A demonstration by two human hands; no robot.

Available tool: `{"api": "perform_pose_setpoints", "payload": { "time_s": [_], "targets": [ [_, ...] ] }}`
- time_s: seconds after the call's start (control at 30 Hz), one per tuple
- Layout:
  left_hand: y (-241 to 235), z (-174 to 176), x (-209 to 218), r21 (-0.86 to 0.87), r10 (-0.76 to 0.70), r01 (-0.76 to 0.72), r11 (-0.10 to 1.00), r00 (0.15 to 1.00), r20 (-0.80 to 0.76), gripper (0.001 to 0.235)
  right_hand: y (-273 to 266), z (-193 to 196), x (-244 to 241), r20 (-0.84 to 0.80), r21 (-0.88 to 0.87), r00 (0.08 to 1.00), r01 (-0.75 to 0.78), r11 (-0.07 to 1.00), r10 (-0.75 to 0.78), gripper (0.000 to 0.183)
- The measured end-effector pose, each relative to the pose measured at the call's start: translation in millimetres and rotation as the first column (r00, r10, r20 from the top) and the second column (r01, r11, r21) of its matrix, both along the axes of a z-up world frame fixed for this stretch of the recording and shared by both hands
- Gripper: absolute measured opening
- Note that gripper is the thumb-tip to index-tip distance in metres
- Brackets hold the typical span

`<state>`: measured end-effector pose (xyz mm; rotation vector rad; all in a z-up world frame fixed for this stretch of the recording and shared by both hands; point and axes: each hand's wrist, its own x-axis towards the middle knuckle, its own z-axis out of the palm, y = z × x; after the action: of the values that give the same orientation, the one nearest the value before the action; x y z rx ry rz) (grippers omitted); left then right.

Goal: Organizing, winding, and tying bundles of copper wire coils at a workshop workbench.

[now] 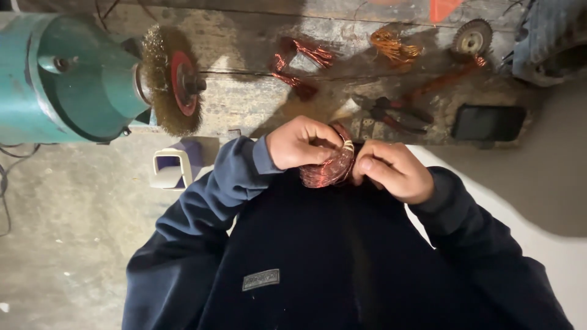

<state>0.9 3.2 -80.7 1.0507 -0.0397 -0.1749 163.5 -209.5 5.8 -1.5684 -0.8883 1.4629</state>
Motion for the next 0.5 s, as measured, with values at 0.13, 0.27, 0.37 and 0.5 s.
{"api": "perform_pose_setpoints", "payload": {
  "time_s": [0.13, 0.27, 0.37, 0.5],
  "targets": [
    [2, -22, -4, 0.011, 0.004, -0.003, 1.0, 1.0, -0.027, 0.022, 5, -6, -8, 0.017, 0.086, 0.996, -0.084, 0.993, 0.082, 0.023],
    [10, -21, -3, -0.019, -0.019, 0.018, 1.0, 0.998, -0.052, 0.022, 7, -21, -18, -0.035, 0.162, 0.999, 0.029, 0.986, -0.024, 0.025],
    [14, -16, 2, 0.081, -0.041, 0.041, 0.996, 0.999, -0.009, 0.023, 7, -31, -24, -0.136, 0.161, 0.978, 0.176, 0.971, -0.155, 0.025],
    [13, 1, 6, 0.277, -0.024, 0.034, 0.96, 0.999, -0.041, 0.017, 15, -21, -24, -0.018, 0.125, 0.986, 0.165, 0.978, -0.164, 0.026]
  ]
}}
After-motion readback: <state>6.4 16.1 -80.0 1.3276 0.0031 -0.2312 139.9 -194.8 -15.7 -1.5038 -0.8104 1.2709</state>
